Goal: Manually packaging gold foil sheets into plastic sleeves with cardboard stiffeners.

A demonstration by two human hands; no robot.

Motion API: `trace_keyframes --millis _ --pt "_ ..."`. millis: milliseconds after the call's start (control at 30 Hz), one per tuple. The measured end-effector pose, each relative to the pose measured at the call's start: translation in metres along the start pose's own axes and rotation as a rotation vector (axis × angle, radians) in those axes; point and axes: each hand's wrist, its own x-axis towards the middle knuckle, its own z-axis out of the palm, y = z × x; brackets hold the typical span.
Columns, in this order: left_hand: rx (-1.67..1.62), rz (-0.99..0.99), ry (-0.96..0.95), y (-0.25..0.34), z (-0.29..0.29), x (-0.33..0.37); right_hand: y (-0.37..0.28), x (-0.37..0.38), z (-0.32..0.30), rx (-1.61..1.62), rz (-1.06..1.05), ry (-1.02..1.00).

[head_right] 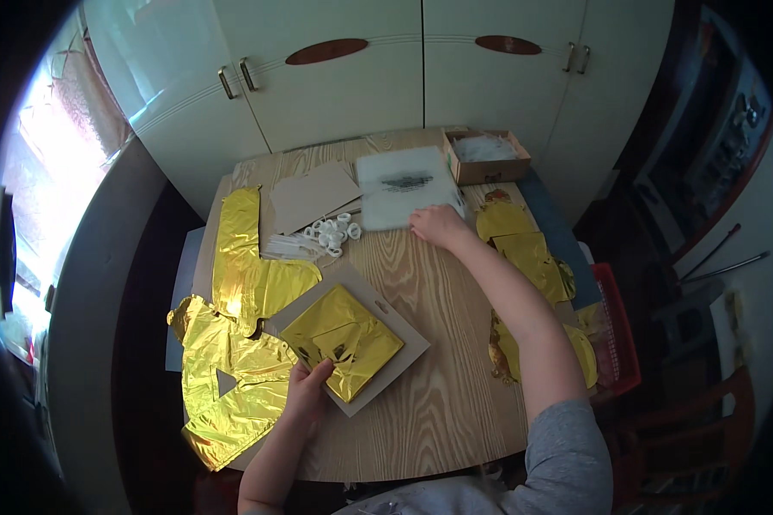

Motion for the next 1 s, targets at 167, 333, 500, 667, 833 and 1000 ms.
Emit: trace_keyframes --millis 167,333,500,667,833,1000 --pt "-0.046 0.015 -0.031 -0.006 -0.006 0.001 -0.010 -0.010 0.002 0.014 0.097 0.172" --pt "-0.072 -0.016 -0.002 -0.003 0.001 0.000 -0.021 -0.014 -0.007 0.065 0.167 0.197" --pt "-0.055 0.013 -0.003 -0.001 0.000 -0.002 -0.030 -0.005 -0.019 0.112 0.301 0.161" --pt "-0.106 0.012 0.047 -0.002 -0.009 0.004 -0.044 -0.013 -0.043 0.002 0.097 0.471" --pt "-0.277 0.171 0.065 0.021 -0.040 -0.019 -0.152 -0.082 -0.101 0.211 -0.027 -0.034" --pt "-0.245 0.121 0.034 0.020 -0.044 -0.101 -0.227 -0.148 -0.125 0.278 -0.022 -0.380"
